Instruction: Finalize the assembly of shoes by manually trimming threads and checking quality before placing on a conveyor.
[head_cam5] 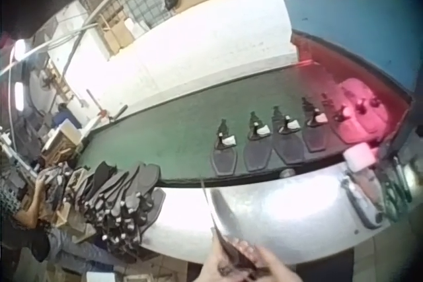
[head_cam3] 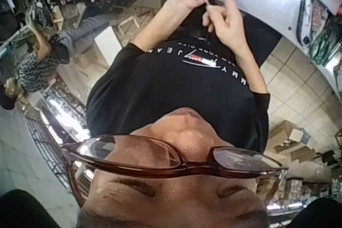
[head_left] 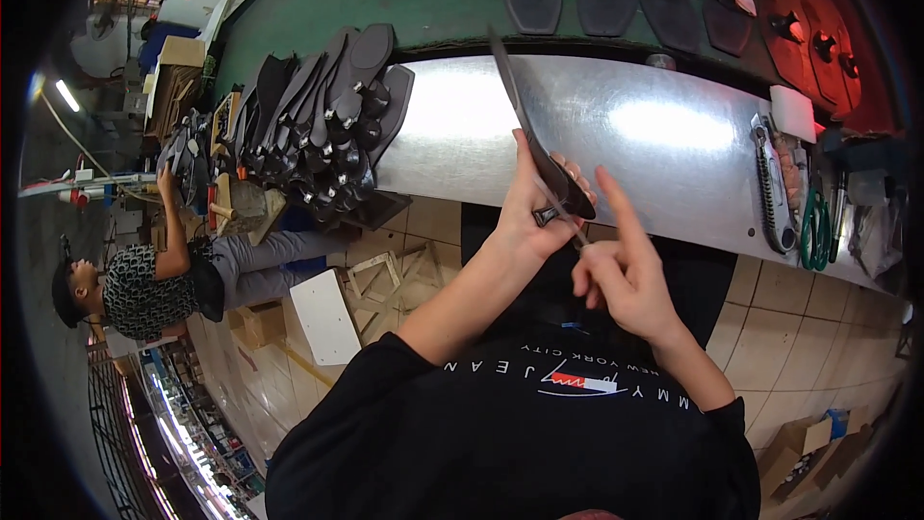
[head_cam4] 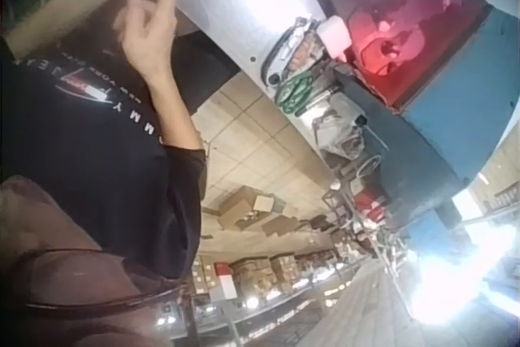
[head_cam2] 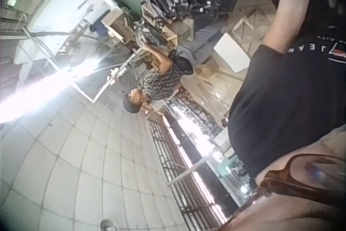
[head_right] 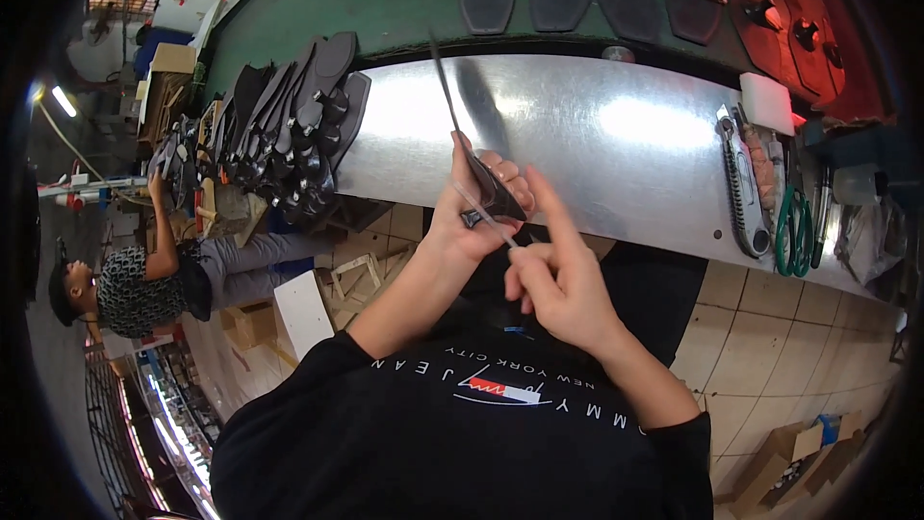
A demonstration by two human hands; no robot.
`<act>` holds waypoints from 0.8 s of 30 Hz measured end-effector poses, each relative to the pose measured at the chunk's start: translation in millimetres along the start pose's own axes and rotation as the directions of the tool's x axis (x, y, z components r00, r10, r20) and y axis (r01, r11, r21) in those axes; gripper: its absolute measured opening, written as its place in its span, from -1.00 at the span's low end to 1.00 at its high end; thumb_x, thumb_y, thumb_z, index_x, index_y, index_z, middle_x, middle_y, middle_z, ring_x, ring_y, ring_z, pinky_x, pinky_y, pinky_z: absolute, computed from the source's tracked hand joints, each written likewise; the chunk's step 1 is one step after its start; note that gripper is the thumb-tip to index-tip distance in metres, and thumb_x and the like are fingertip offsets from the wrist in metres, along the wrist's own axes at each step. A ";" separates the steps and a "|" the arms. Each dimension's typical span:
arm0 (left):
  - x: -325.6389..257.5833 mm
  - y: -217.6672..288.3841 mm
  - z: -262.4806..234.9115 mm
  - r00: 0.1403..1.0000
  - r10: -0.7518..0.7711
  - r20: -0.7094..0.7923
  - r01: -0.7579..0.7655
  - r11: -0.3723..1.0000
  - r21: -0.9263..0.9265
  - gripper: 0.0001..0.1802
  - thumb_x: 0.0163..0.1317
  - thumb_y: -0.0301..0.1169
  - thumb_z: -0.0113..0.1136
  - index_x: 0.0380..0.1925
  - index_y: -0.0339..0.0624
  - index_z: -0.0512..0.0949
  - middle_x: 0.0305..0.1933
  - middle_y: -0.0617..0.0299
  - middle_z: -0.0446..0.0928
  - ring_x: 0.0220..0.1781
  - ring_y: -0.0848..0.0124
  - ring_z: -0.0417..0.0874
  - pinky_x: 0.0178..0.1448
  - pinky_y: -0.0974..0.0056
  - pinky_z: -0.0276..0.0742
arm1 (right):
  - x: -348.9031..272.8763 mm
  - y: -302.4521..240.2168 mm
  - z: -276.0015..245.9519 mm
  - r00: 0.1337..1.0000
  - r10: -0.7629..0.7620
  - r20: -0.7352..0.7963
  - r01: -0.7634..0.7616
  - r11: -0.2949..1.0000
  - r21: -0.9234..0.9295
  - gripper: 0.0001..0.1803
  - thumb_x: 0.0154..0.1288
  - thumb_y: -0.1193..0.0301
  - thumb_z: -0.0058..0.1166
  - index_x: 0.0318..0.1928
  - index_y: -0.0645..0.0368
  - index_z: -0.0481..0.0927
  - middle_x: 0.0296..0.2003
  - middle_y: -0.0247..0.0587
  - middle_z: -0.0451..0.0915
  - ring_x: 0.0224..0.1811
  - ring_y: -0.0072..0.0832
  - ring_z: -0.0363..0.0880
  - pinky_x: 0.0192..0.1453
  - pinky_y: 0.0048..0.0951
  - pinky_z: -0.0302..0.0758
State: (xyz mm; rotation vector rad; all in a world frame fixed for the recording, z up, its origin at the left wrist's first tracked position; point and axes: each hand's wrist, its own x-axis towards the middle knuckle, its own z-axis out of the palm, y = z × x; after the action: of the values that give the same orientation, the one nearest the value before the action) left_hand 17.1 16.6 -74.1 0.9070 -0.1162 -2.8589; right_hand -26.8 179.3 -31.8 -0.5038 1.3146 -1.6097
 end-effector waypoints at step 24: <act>-2.9 -5.8 19.1 0.941 0.337 0.020 -0.321 0.874 0.366 -0.20 0.23 0.42 -0.28 -0.22 -0.13 0.50 -0.57 0.39 0.35 -0.53 0.51 0.36 -0.45 0.42 0.29 | 9.7 5.4 -6.1 0.999 0.023 0.022 -0.025 0.994 0.106 -0.28 0.35 0.61 -0.15 0.48 -0.01 0.02 -0.60 -0.42 0.43 -0.62 -0.73 0.28 -0.47 -0.74 0.25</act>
State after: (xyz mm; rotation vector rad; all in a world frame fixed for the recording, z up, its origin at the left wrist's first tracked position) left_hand 7.8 23.3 -57.6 0.9043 -0.7459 -2.5337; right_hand -33.8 174.3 -41.1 -0.4371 1.2078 -1.6407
